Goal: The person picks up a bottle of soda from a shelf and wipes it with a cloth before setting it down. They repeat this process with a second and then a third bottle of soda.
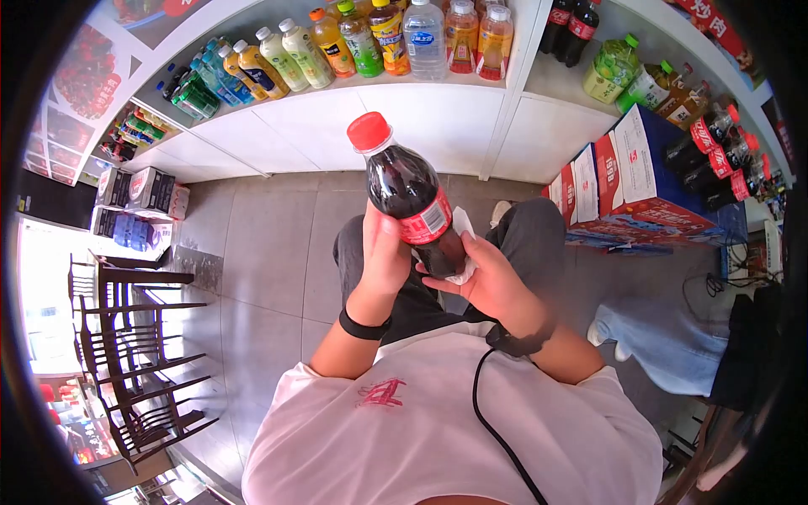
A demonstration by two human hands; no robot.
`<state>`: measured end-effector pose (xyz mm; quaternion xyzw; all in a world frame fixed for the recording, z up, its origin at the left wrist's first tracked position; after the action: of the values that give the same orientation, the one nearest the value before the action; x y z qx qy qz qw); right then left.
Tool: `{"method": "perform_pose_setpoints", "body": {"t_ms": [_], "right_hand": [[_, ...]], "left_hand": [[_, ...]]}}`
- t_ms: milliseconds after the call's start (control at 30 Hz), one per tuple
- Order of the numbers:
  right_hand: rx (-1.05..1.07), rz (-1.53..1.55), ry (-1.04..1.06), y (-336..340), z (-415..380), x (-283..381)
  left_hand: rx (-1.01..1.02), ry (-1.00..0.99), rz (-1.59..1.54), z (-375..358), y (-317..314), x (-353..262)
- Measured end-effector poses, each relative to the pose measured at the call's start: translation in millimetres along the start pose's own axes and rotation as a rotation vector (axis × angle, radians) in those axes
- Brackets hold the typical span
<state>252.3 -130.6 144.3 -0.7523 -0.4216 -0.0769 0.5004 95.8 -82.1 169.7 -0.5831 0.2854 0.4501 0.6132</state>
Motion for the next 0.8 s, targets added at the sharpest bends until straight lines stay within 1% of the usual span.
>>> {"method": "perform_pose_setpoints", "body": {"t_ms": [33,133,233,267,333,367,433,533,567,600,633,667,700,733,800], "right_hand": [[-0.011,0.0,0.014,0.8,0.9,0.0],[-0.101,0.067,-0.008,3.6,3.0,-4.3],[0.097,0.105,-0.147,24.5,5.4,-1.5],[0.037,0.015,-0.088,30.9,8.0,-1.7],[-0.08,-0.161,0.026,39.9,11.1,-3.2],[-0.091,-0.069,0.091,40.4,9.0,3.3],[-0.107,-0.056,0.315,32.2,4.3,27.4],[-0.15,-0.06,0.663,-1.1,-14.7,67.4],[-0.067,-0.101,0.842,-16.4,-21.1,78.4],[-0.11,-0.127,1.003,-29.9,-24.7,83.1],[-0.096,-0.188,1.135,-43.6,-25.7,86.4],[-0.083,-0.25,1.265,-54.1,-25.6,87.3],[-0.082,-0.422,1.362,-59.8,-25.2,85.3],[-0.081,-0.599,1.451,-65.3,-24.3,83.4],[-0.165,-0.738,1.628,-78.7,-26.8,65.7]], "left_hand": [[-0.038,-0.108,0.062,-2.9,-2.5,3.0],[-0.105,-0.028,0.0,-0.9,-6.9,-3.6],[-0.099,0.079,-0.108,1.7,-6.4,-8.7],[-0.098,0.115,-0.143,2.2,-6.3,-10.8],[-0.033,0.061,-0.043,0.4,-9.0,-19.6],[-0.03,0.044,-0.024,-1.8,-9.5,-21.3],[0.007,0.016,-0.003,-4.1,-17.3,-28.6],[0.041,0.083,0.003,-13.8,-28.2,-27.5],[0.114,0.105,0.001,-15.1,-24.7,-21.7],[0.139,0.123,0.022,-17.4,-24.3,-16.2],[0.166,0.139,0.045,-19.9,-23.8,-12.1],[0.198,0.105,0.07,-22.4,-29.9,-14.8],[0.23,0.07,0.094,-24.9,-36.0,-17.5],[0.274,-0.033,0.212,-27.6,-34.0,-13.1],[0.232,-0.1,0.204,-30.3,-41.7,-18.3]]}}
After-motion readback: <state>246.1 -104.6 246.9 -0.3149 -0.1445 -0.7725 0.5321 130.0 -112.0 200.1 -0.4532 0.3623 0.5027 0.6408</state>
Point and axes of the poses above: each hand's wrist, its own z-axis towards the middle knuckle, its own y-axis out of the back of the hand, x = y × z, the point moved 1 cm from there along z, towards the middle knuckle, and after that the axes turned 15 degrees about -x, right-handed, at the moved point
